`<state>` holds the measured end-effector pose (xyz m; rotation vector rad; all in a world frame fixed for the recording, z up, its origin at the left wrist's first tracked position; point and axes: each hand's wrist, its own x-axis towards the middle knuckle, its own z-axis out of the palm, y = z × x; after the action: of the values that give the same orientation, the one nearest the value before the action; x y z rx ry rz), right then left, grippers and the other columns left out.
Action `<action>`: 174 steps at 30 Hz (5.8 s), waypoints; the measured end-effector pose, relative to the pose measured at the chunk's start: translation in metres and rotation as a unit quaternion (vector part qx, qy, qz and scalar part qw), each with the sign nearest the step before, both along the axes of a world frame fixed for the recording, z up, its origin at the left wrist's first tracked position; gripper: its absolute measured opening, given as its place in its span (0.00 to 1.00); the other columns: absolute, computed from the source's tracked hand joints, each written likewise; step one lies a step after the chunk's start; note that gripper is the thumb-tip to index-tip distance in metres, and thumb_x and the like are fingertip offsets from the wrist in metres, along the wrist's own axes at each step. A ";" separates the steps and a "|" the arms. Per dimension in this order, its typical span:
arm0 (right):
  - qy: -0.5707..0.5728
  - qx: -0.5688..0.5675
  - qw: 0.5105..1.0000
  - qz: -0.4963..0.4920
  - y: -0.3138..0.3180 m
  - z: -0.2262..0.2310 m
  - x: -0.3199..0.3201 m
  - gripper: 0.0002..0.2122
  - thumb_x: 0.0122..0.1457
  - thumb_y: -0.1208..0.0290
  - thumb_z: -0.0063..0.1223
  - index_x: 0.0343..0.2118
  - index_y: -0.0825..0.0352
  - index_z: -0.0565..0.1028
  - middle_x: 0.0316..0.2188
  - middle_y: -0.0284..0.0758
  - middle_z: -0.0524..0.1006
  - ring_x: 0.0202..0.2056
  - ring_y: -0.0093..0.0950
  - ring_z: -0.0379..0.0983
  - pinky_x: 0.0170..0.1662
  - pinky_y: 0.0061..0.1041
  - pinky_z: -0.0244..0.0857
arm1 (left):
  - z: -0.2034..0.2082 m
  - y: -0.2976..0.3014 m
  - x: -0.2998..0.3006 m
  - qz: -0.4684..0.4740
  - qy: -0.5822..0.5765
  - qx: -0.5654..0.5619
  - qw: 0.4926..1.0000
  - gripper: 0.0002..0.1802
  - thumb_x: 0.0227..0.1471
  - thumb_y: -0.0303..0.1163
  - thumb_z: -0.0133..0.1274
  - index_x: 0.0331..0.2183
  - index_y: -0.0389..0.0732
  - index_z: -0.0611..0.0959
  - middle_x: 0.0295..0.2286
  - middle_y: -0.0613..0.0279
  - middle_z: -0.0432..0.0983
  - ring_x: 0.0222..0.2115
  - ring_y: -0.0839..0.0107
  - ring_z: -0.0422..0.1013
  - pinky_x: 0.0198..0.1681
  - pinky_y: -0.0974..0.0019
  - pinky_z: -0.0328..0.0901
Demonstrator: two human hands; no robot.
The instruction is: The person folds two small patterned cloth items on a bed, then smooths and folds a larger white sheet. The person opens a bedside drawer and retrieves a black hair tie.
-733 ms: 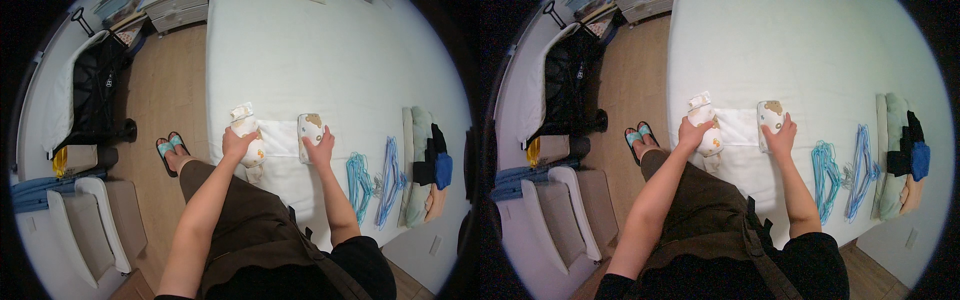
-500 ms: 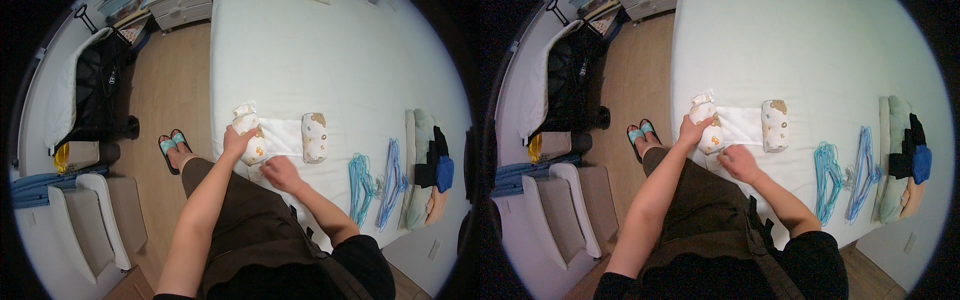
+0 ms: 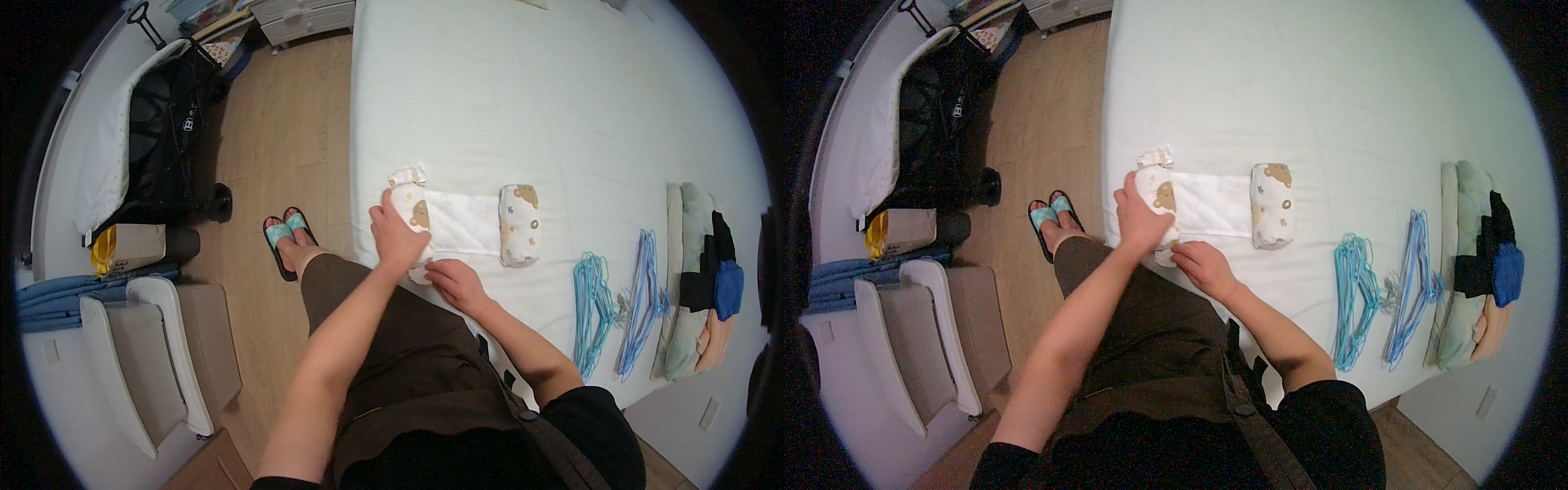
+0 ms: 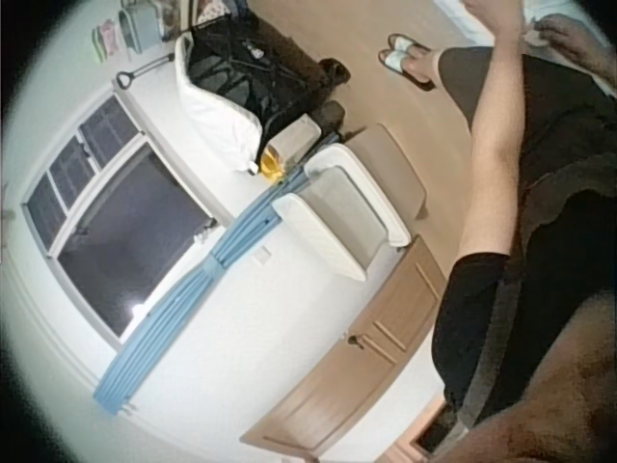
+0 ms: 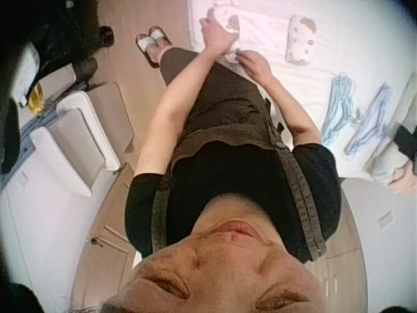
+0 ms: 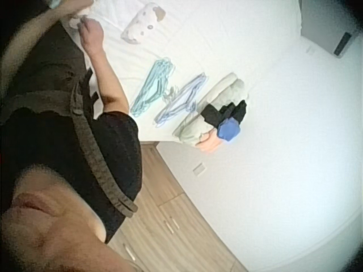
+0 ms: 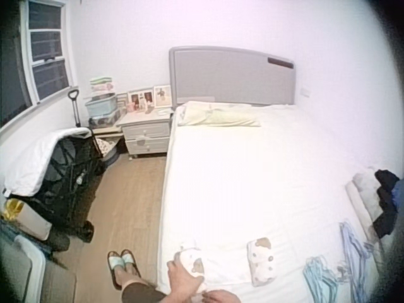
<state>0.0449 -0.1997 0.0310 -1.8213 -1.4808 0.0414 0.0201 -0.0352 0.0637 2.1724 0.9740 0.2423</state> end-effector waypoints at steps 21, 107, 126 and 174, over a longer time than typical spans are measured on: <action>0.222 0.053 0.973 -0.037 0.021 0.018 -0.018 0.09 0.44 0.79 0.55 0.31 0.69 0.70 0.38 0.38 0.70 0.34 0.32 0.70 0.36 0.24 0.65 | -0.028 0.068 -0.022 0.124 -0.111 -0.480 0.861 0.40 0.22 0.17 0.46 0.47 0.35 0.61 0.32 0.53 0.66 0.30 0.65 0.66 0.31 0.68 0.64; 0.863 0.015 0.412 -0.292 0.043 -0.002 -0.027 0.05 0.49 0.76 0.46 0.28 0.71 0.68 0.27 0.39 0.70 0.25 0.30 0.69 0.29 0.29 0.68 | -0.011 0.066 -0.017 0.051 -0.085 -0.676 0.730 0.25 0.33 0.22 0.47 0.40 0.26 0.68 0.33 0.51 0.71 0.32 0.61 0.71 0.36 0.63 0.67; 0.860 0.265 0.409 -0.154 0.067 -0.001 -0.028 0.22 0.49 0.85 0.43 0.49 0.70 0.57 0.41 0.46 0.68 0.41 0.37 0.69 0.41 0.35 0.67 | -0.004 0.070 -0.034 -0.021 -0.116 -0.694 0.711 0.32 0.33 0.23 0.47 0.47 0.31 0.63 0.39 0.51 0.69 0.38 0.60 0.70 0.43 0.60 0.66; 0.847 0.219 0.456 -0.162 0.060 0.010 -0.036 0.12 0.49 0.76 0.47 0.35 0.80 0.69 0.32 0.43 0.73 0.33 0.32 0.72 0.36 0.30 0.67 | -0.004 0.050 -0.047 0.072 -0.090 -0.717 0.688 0.27 0.45 0.34 0.53 0.46 0.33 0.65 0.39 0.52 0.70 0.38 0.61 0.70 0.42 0.58 0.66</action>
<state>0.0092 -0.1399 0.0406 -0.6835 0.3711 0.9001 -0.0270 0.0151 0.0594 0.5900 0.7411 -0.2175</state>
